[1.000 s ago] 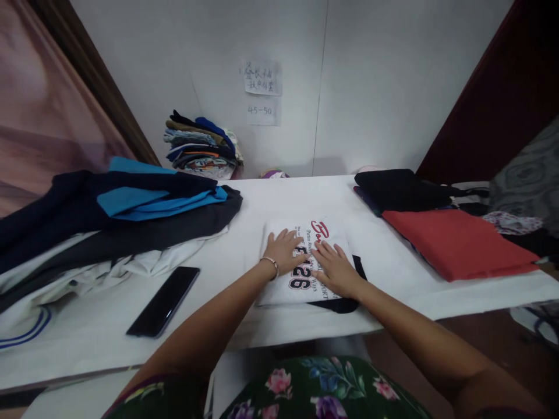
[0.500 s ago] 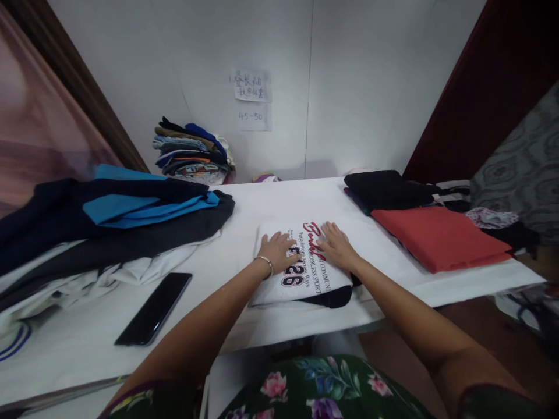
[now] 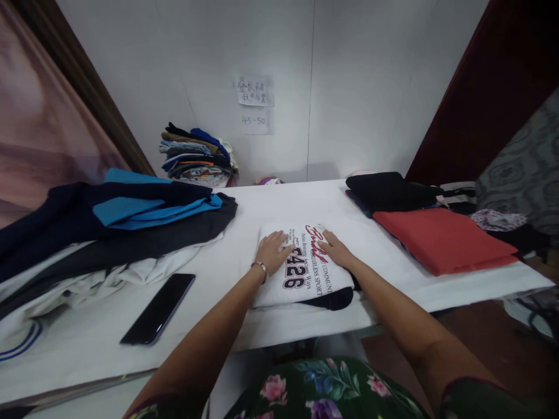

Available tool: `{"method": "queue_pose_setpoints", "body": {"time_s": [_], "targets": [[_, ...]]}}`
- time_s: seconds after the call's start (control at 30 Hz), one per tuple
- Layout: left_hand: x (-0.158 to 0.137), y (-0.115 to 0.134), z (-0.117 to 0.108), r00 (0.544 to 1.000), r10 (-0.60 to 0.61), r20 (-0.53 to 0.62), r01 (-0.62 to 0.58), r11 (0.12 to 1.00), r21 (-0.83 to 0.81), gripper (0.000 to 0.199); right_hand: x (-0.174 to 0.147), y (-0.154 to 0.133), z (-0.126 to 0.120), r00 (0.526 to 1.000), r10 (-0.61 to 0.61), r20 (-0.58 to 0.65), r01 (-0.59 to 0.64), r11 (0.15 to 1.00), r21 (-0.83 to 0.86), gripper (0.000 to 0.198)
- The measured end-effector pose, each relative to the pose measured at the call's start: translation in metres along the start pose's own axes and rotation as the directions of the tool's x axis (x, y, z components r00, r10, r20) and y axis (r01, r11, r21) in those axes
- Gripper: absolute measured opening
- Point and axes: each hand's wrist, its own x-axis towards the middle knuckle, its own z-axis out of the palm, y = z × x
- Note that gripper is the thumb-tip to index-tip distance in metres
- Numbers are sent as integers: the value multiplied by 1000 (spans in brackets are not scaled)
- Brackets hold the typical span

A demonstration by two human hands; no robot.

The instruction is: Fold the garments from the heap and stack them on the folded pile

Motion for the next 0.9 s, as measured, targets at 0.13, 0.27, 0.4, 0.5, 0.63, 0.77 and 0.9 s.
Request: {"method": "queue_pose_setpoints", "body": {"time_s": [0.13,0.27,0.4,0.5,0.63,0.77,0.9], "targets": [[-4,-22,-4,939,-342,-46,324,919,-224,56,-26,14,-7,990,117,-79,-99,975,200,69],[-7,-40,-10,841,-537,71,517,757,-401,61,-57,21,-16,966,243,-94,-177,877,446,78],[-2,-49,-17,822,-517,241,542,578,-610,62,-66,11,-27,940,340,0,-260,721,643,93],[1,-49,-22,797,-403,449,589,359,-724,57,-59,3,-32,929,363,70,-305,647,698,97],[-1,-43,-27,714,-324,621,680,110,-725,52,-51,-3,-31,962,210,175,-264,553,790,82],[-3,-35,-31,656,-344,672,714,-4,-700,54,-42,-8,-27,961,71,266,-272,394,878,72],[1,-25,-36,658,-403,636,677,-51,-734,55,-21,-12,-40,976,52,210,-213,399,892,72]]}}
